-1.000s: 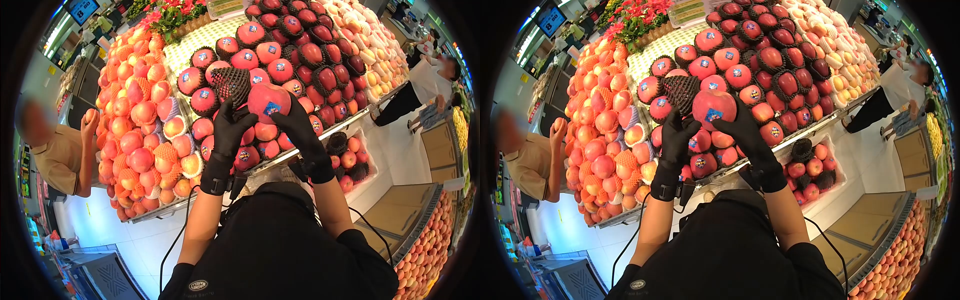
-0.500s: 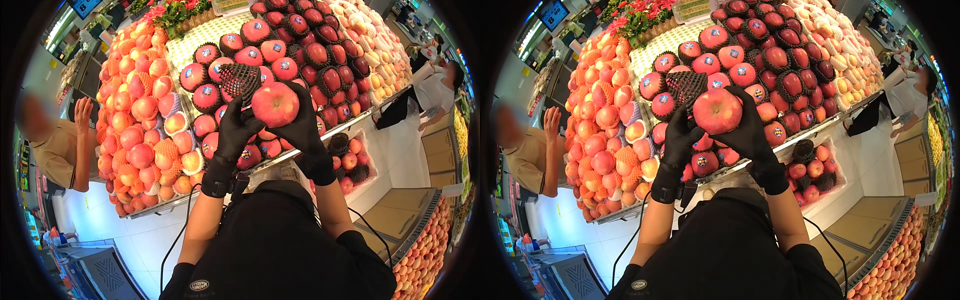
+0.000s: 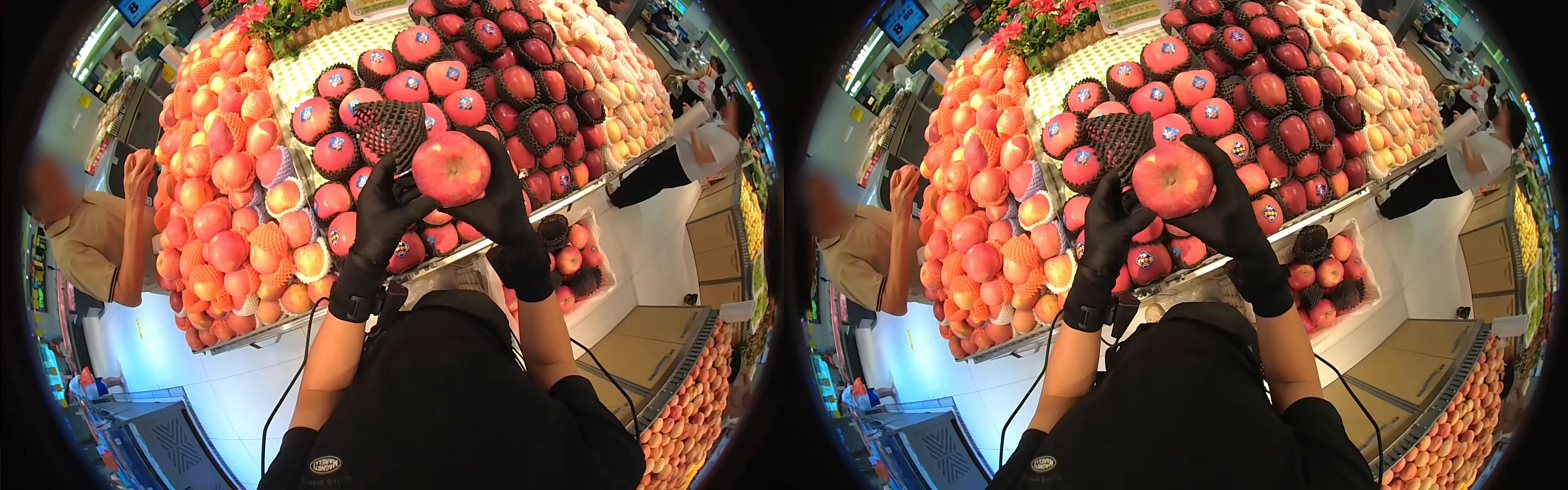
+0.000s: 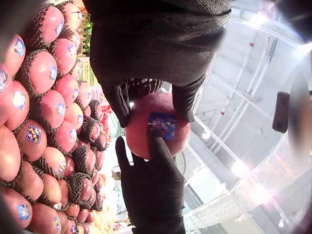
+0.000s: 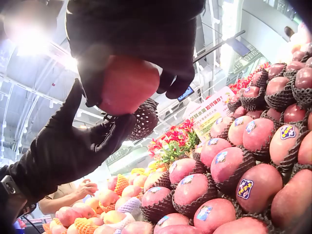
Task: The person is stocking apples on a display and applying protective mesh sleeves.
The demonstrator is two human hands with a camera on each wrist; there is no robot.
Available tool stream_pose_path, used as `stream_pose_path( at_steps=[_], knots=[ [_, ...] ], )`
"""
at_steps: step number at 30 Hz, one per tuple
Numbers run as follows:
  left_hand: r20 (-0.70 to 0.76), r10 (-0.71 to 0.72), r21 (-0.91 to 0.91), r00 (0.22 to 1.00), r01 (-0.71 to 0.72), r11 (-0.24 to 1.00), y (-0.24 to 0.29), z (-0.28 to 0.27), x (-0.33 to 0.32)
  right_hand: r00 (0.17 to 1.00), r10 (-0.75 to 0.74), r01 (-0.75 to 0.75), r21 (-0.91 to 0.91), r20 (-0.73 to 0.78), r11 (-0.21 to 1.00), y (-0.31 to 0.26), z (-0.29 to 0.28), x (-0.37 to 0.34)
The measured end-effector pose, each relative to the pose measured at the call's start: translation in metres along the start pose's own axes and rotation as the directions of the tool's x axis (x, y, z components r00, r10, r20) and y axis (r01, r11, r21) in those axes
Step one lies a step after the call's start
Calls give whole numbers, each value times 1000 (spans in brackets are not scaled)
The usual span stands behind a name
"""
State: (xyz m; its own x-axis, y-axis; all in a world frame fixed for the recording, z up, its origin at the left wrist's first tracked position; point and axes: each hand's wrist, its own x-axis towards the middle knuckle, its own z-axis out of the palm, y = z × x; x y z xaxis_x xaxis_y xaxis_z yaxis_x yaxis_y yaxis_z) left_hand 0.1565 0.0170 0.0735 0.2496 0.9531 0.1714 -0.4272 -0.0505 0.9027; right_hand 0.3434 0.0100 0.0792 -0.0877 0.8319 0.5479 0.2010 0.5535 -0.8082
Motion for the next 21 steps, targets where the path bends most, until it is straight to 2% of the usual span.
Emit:
stream_pose_path(
  at_steps=[4, 7, 10, 14, 16, 17, 19, 21],
  knots=[
    [-18, 22, 78, 1000, -21, 997, -2, 0, -2, 1000, -3, 3, 17, -13, 1000, 3, 2, -2],
    [43, 196, 219, 980, -201, 955, 1, 6, -5, 998, -36, 37, 26, -50, 999, 3, 6, -3],
    [55, 283, 211, 958, -288, 934, 6, 11, -6, 997, -48, 48, -3, -58, 999, 0, 5, -2],
    [48, 264, 219, 963, -268, 938, 7, 10, -6, 997, -56, 56, 1, -46, 998, -1, 4, 1],
    [43, 259, 216, 965, -263, 940, 0, 3, -5, 999, -10, 9, -18, -49, 1000, 1, 3, 1],
    [21, 204, 176, 979, -205, 963, -1, 3, -6, 999, 13, -15, -27, -52, 1000, 3, 3, -1],
    [-13, 90, 91, 996, -88, 992, -2, 2, -9, 973, 221, -207, 164, -71, 964, 12, 1, -6],
    [-66, -9, 157, 998, 19, 987, -2, 0, -9, 894, 447, -404, 491, 33, 772, 15, 0, -9]
  ],
)
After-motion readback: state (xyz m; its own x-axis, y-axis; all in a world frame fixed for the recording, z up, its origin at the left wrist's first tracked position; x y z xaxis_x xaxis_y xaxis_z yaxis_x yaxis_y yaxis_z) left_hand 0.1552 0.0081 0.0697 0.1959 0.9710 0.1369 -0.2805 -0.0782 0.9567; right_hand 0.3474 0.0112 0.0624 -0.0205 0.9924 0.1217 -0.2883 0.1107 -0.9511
